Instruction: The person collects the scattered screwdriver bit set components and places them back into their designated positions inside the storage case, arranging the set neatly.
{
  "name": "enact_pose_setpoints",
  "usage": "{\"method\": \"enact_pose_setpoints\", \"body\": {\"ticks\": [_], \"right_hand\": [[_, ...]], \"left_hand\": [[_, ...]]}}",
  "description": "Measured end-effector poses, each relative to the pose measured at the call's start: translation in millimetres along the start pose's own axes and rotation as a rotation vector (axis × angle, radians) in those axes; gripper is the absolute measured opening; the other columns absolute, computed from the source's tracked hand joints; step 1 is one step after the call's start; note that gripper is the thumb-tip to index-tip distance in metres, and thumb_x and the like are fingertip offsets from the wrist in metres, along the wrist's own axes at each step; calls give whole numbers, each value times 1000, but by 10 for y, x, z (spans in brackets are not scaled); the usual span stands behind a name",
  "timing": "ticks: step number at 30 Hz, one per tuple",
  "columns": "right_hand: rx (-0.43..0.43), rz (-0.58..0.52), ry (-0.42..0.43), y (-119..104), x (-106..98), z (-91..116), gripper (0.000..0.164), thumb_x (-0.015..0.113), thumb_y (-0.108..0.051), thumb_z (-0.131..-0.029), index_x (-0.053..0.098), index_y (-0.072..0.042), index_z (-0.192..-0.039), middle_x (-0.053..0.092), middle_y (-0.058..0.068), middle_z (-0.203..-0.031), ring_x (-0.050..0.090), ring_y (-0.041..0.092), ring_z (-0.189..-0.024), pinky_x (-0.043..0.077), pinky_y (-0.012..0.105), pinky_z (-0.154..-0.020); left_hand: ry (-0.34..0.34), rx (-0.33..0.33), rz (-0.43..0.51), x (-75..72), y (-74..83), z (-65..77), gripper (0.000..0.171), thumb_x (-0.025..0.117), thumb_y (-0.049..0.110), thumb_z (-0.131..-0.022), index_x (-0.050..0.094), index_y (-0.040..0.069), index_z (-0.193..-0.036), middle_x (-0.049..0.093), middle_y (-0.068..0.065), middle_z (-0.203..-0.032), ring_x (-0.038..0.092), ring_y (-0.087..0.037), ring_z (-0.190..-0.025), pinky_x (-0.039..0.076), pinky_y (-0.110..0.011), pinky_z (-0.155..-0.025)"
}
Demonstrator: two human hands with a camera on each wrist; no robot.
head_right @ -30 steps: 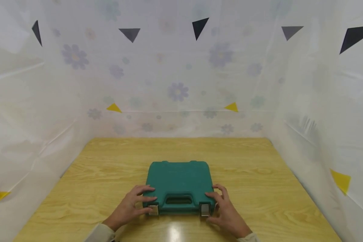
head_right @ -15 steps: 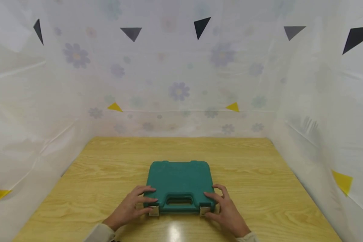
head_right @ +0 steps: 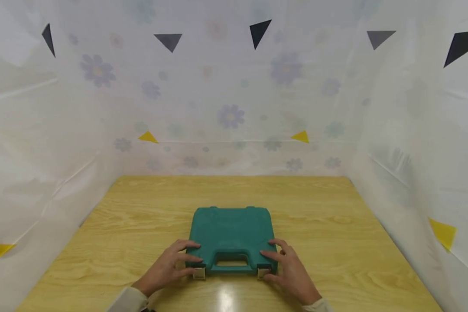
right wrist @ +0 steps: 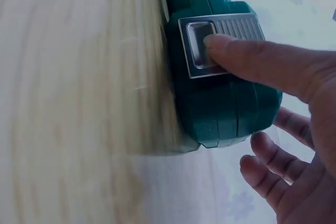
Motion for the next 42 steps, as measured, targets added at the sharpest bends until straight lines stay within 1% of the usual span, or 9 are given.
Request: {"method": "enact_pose_setpoints", "body": {"ticks": [2, 6, 17, 23, 29, 31, 33, 38, 42], "right_hand": [[-6, -12, -3, 7, 2, 5, 55, 89, -20, -63, 71, -18, -115, 50, 11, -129, 41, 7, -89, 44, 27, -64], [-1, -25, -9, 20, 3, 7, 55, 89, -21, -64, 71, -18, -116, 50, 11, -131, 43, 8, -90, 45, 28, -65], [-6, -32, -11, 46, 14, 18, 56, 89, -19, -64, 70, -18, -117, 49, 12, -132, 43, 8, -90, 46, 30, -66], [-32, 22, 6, 40, 8, 16, 60, 91, -19, -61, 69, -19, -117, 50, 11, -130, 42, 9, -95, 46, 32, -70], [-25, 69, -1, 34, 21, 17, 64, 92, -21, -59, 68, -22, -119, 50, 9, -131, 45, 18, -104, 49, 41, -76], [-25, 76, -7, 29, 26, 11, 65, 92, -21, -59, 68, -22, -119, 50, 10, -131, 47, 22, -106, 49, 43, -76], [-23, 83, -15, 30, 36, 0, 66, 92, -22, -59, 67, -21, -120, 49, 12, -132, 48, 25, -108, 49, 44, -77], [3, 85, -69, 50, 95, -44, 69, 92, -20, -59, 65, -19, -123, 47, 15, -135, 48, 36, -117, 50, 46, -80], [44, 48, -130, 65, 150, -85, 74, 93, -20, -60, 63, -17, -127, 43, 20, -142, 44, 44, -124, 48, 55, -86]], "left_hand": [[-5, -2, -2, 0, 0, -1, 28, 82, 19, -75, 77, 19, -102, 59, -5, -122, 52, -25, -113, 49, -45, -89], [-3, -4, -6, 1, -3, 1, 29, 83, 19, -75, 77, 19, -103, 59, -6, -122, 52, -25, -113, 49, -46, -88], [18, 17, -2, -6, 23, -13, 31, 85, 17, -72, 75, 19, -101, 59, -7, -122, 52, -26, -112, 50, -45, -88], [-4, 7, -24, 3, 21, -18, 35, 84, 18, -73, 74, 18, -106, 59, -6, -123, 52, -25, -113, 50, -44, -89], [-23, 19, -71, 13, 19, -32, 42, 85, 22, -72, 72, 16, -112, 59, -6, -123, 53, -24, -113, 49, -44, -89], [-40, 14, -93, 24, 13, -42, 46, 85, 24, -73, 70, 15, -115, 59, -6, -124, 53, -24, -114, 49, -44, -90], [-69, -6, -121, 42, -3, -56, 50, 85, 26, -73, 68, 14, -120, 57, -7, -127, 52, -25, -116, 48, -45, -92], [-189, -85, -205, 118, -52, -86, 61, 81, 35, -77, 62, 11, -130, 49, -11, -139, 47, -29, -125, 44, -46, -99], [-275, -122, -247, 171, -66, -105, 71, 77, 43, -79, 55, 8, -137, 41, -15, -148, 40, -33, -133, 40, -47, -103]]}}
Point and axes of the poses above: each hand's wrist, its own z-axis away from the middle knuckle, its own x-axis out of the palm, y = z × x, the point moved 7 cm from there along -z, towards the middle knuckle
